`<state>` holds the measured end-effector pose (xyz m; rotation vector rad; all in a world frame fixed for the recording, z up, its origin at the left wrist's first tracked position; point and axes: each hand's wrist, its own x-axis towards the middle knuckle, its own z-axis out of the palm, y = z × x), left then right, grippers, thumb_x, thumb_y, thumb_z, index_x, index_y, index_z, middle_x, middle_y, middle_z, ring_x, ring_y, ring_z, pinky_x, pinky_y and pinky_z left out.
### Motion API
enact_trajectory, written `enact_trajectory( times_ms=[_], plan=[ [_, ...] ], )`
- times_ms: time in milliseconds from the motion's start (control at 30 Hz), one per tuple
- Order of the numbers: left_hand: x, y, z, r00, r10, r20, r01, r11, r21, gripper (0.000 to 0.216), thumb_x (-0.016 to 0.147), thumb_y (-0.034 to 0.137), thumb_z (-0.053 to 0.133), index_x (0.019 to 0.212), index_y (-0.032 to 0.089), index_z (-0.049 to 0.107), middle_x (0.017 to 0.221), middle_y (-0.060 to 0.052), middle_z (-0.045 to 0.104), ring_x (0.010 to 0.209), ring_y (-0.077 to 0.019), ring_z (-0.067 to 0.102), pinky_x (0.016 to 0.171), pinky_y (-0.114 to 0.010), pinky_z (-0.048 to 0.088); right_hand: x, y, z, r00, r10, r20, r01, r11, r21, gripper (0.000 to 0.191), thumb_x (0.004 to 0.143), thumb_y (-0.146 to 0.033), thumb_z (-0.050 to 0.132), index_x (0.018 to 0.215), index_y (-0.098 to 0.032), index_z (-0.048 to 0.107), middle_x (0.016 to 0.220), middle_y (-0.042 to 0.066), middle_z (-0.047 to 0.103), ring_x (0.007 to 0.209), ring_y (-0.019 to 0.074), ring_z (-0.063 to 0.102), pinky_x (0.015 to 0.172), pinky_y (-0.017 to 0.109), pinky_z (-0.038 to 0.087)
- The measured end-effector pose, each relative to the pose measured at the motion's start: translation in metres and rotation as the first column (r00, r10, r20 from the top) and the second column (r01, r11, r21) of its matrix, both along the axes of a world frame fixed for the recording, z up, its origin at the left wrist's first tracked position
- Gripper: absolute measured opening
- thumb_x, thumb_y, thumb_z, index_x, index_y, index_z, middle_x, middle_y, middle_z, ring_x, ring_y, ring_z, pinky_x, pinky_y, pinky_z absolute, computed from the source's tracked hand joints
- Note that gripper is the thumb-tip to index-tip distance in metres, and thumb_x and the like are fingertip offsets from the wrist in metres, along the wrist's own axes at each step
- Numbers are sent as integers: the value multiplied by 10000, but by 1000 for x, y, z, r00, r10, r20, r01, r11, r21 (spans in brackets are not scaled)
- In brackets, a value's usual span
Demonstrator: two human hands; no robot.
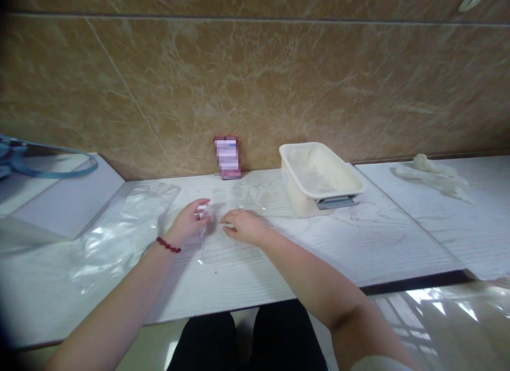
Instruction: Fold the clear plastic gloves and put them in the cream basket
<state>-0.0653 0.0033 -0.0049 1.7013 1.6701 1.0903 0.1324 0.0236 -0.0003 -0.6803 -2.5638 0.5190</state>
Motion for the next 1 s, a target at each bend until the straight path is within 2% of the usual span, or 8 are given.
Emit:
enact_trajectory(
  times_ms=[100,200,367,533,700,800,867,1000],
  plan=[
    [5,-4,-2,992,-124,38,124,992,17,681,623,196,577,1253,230,320,990,-57,546,751,-132,563,643,-251,467,-4,3,-4,995,-77,-55,78,997,6,238,772,-219,465,978,-167,572,965,61,605,939,154,520,864,294,364],
    [9,-8,-2,978,-192,84,192,981,5,807,635,197,579,1319,225,151,1032,-80,533,784,-130,565,677,-260,468,-5,6,-8,981,-160,-113,160,987,-7,293,745,-218,499,1033,-174,529,1000,62,588,954,160,505,861,304,364],
    [11,-8,-2,942,-269,201,285,957,-53,768,652,166,544,1303,193,137,1063,-119,536,875,-155,565,729,-286,460,-4,8,-11,968,-227,-107,220,972,-79,424,738,-204,503,1153,-177,421,949,51,603,904,150,523,835,296,371],
    [6,-2,-10,891,-270,365,300,953,-29,622,688,131,462,1243,182,184,1061,-127,549,887,-158,579,778,-330,447,-2,10,-12,988,-153,-28,154,988,30,375,748,-148,469,1117,-216,485,993,45,594,928,148,520,862,308,338],
    [0,3,-11,879,-282,384,298,954,17,481,711,146,432,1168,164,280,1013,-109,587,910,-165,572,788,-353,442,-3,8,-11,989,-146,-16,147,987,59,393,757,-145,454,1141,-224,474,1022,39,589,943,135,513,868,297,333],
    [-2,3,-8,926,-278,256,281,959,23,393,731,157,397,1121,164,346,1009,-97,597,912,-158,569,786,-342,441,-4,7,-9,973,-229,-31,230,971,67,393,768,-205,456,1161,-190,452,1037,54,583,950,146,505,867,292,341],
    [-3,2,-5,958,-281,61,280,960,23,353,743,168,385,1095,171,394,1011,-82,602,895,-156,570,781,-337,438,-2,10,-7,952,-306,-19,307,949,67,359,773,-231,450,1127,-175,478,1016,59,588,941,151,504,862,287,346],
    [-5,1,0,877,-312,-366,353,934,49,303,751,193,383,1019,168,521,1020,-70,597,930,-175,543,831,-349,408,14,27,0,823,-560,89,556,828,68,315,771,-205,427,1072,-176,513,974,77,592,919,165,517,838,288,359]
  ],
)
